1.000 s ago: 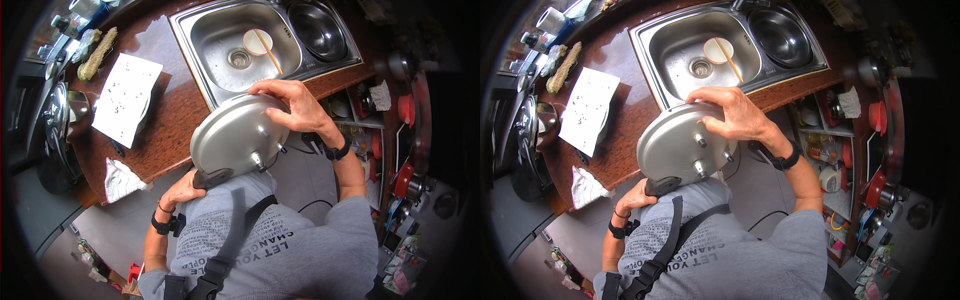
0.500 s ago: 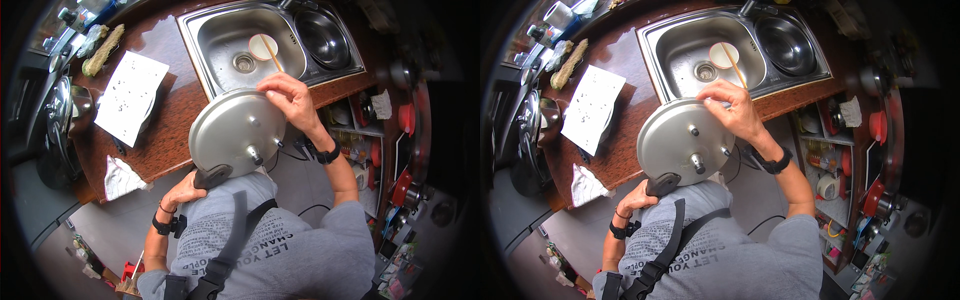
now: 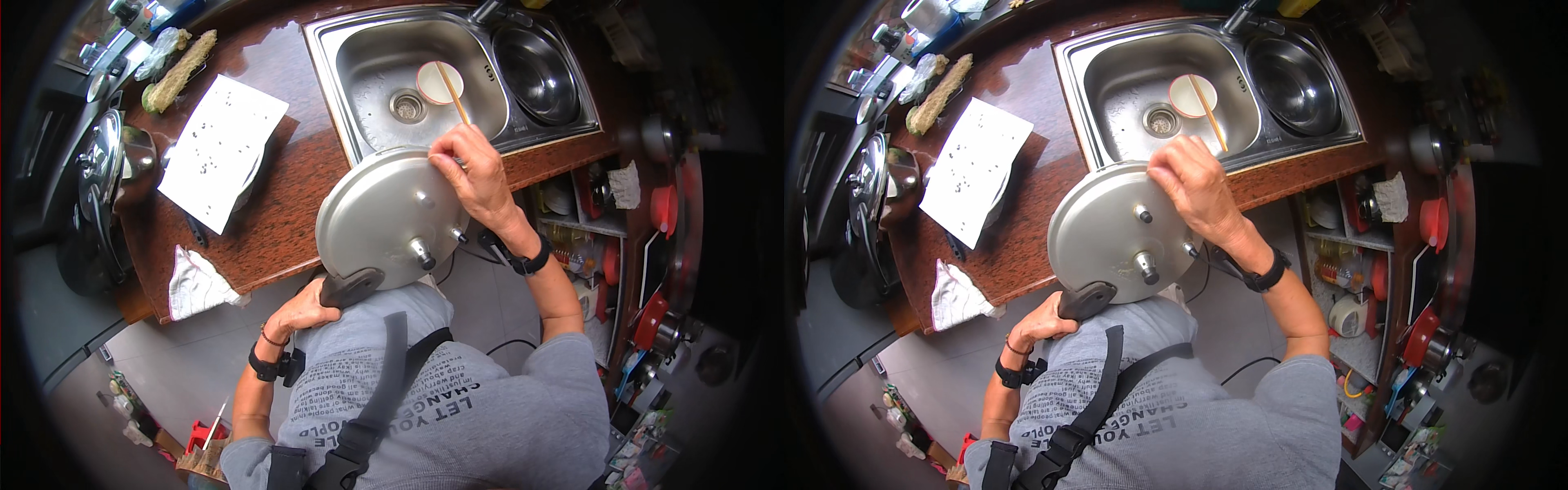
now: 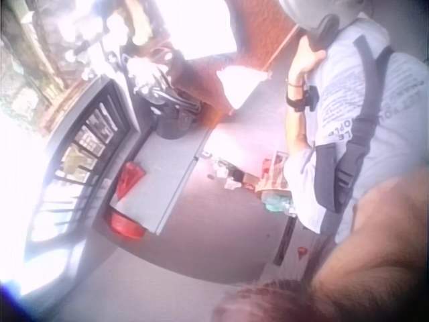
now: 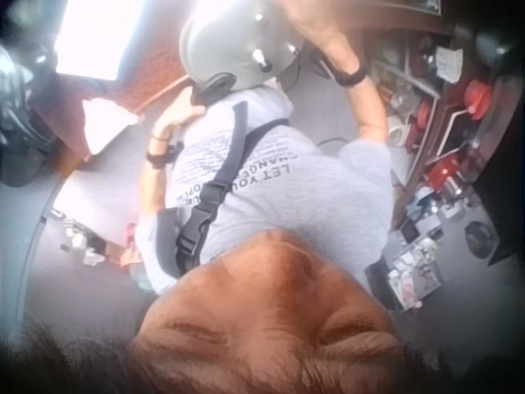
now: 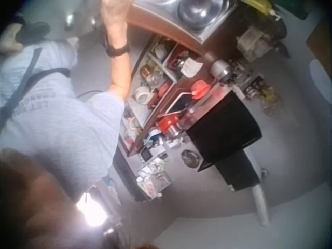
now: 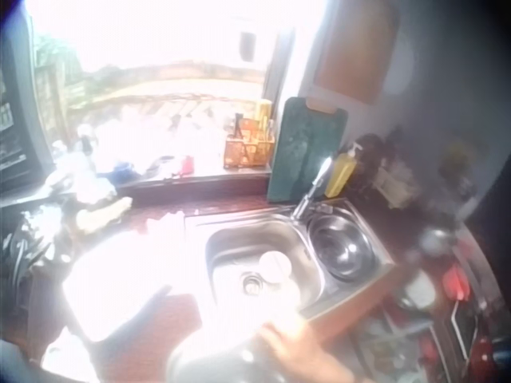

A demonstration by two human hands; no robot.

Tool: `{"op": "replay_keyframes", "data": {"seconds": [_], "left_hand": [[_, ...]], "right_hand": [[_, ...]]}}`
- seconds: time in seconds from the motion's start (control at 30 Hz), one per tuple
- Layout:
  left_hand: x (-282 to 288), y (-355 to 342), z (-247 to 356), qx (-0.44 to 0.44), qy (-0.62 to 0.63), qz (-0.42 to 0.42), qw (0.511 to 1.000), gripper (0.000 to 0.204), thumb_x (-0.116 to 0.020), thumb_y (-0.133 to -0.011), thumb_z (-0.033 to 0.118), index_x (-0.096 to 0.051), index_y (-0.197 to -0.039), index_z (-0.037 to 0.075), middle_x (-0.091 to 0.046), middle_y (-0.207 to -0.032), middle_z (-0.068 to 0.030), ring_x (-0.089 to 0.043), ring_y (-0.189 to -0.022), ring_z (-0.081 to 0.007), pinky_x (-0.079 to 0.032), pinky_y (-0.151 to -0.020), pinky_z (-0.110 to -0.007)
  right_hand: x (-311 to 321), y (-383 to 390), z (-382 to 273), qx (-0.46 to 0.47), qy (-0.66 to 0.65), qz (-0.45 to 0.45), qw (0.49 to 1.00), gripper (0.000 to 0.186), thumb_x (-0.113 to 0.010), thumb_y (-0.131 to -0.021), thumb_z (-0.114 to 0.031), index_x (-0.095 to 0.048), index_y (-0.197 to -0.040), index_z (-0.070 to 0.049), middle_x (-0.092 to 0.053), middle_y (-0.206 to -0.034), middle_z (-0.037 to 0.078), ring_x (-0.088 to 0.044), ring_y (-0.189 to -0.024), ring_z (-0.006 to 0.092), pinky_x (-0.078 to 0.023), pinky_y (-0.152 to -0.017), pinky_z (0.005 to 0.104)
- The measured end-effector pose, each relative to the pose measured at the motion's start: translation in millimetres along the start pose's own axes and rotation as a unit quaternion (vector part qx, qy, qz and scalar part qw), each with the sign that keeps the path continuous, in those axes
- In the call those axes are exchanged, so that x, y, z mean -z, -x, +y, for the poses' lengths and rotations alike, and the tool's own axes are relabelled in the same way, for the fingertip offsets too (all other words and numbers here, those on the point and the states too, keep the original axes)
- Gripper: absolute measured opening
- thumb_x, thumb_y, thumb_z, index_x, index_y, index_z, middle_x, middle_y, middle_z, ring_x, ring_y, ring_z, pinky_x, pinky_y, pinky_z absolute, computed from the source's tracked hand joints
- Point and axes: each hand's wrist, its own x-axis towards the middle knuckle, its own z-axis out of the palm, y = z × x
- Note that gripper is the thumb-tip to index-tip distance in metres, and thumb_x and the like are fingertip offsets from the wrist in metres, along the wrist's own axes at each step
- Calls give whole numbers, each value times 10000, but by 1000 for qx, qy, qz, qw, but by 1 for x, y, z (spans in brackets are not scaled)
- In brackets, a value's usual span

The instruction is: The recorder is shown checking and adjusting the components of a pressure cooker lid, specifically the valves and the inner rubber seal.

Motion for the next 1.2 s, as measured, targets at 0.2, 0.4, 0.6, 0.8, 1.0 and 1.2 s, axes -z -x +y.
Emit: {"op": "replay_keyframes", "data": {"seconds": [0.2,0.4,0.6,0.8,1.0,1.2], "left_hand": [[-1,2,3,2,-4,-6,1000,380,-548,-642,-11,-563,-1022,-16,-437,-532,41,-378,-406,-49,-292,-379,-211],[1,-1,-12,-76,-67,7,995,443,-567,-618,9,-553,-1058,-30,-523,-749,28,-447,-654,-65,-393,-584,-207],[2,1,-13,-50,-61,-7,997,443,-578,-598,34,-550,-1033,-45,-541,-853,-42,-463,-802,-126,-423,-752,-254],[1,1,-15,-58,-56,-3,997,460,-582,-604,2,-560,-1062,-38,-547,-865,12,-456,-792,-93,-404,-728,-217],[0,2,-12,-56,-55,11,997,448,-580,-600,-3,-565,-1047,-38,-545,-861,14,-451,-803,-91,-391,-745,-211],[3,3,-8,-14,-84,-19,996,531,-578,-609,18,-526,-1133,-44,-579,-983,-67,-494,-918,-150,-408,-854,-258]], "right_hand": [[21,-11,15,-120,-6,106,987,124,-626,-748,50,-587,-847,-13,-619,-868,79,-609,-796,223,-473,-691,302],[22,4,-4,-96,-29,59,993,194,-659,-716,26,-619,-901,-18,-631,-927,91,-618,-877,208,-469,-783,284],[21,21,-26,-219,-257,-50,940,413,-673,-714,-80,-555,-1105,-15,-554,-1082,100,-549,-1036,202,-432,-898,304],[22,21,-34,-214,-202,-91,951,481,-673,-676,-106,-518,-1124,-21,-549,-1087,114,-541,-1048,233,-418,-930,338],[27,18,-28,-196,-188,-121,955,491,-681,-671,-119,-501,-1120,-35,-556,-1067,112,-546,-1026,247,-425,-918,354],[37,6,-23,-127,-114,-209,963,509,-682,-666,-138,-451,-1112,-53,-557,-1016,146,-555,-986,315,-447,-855,384]]}}
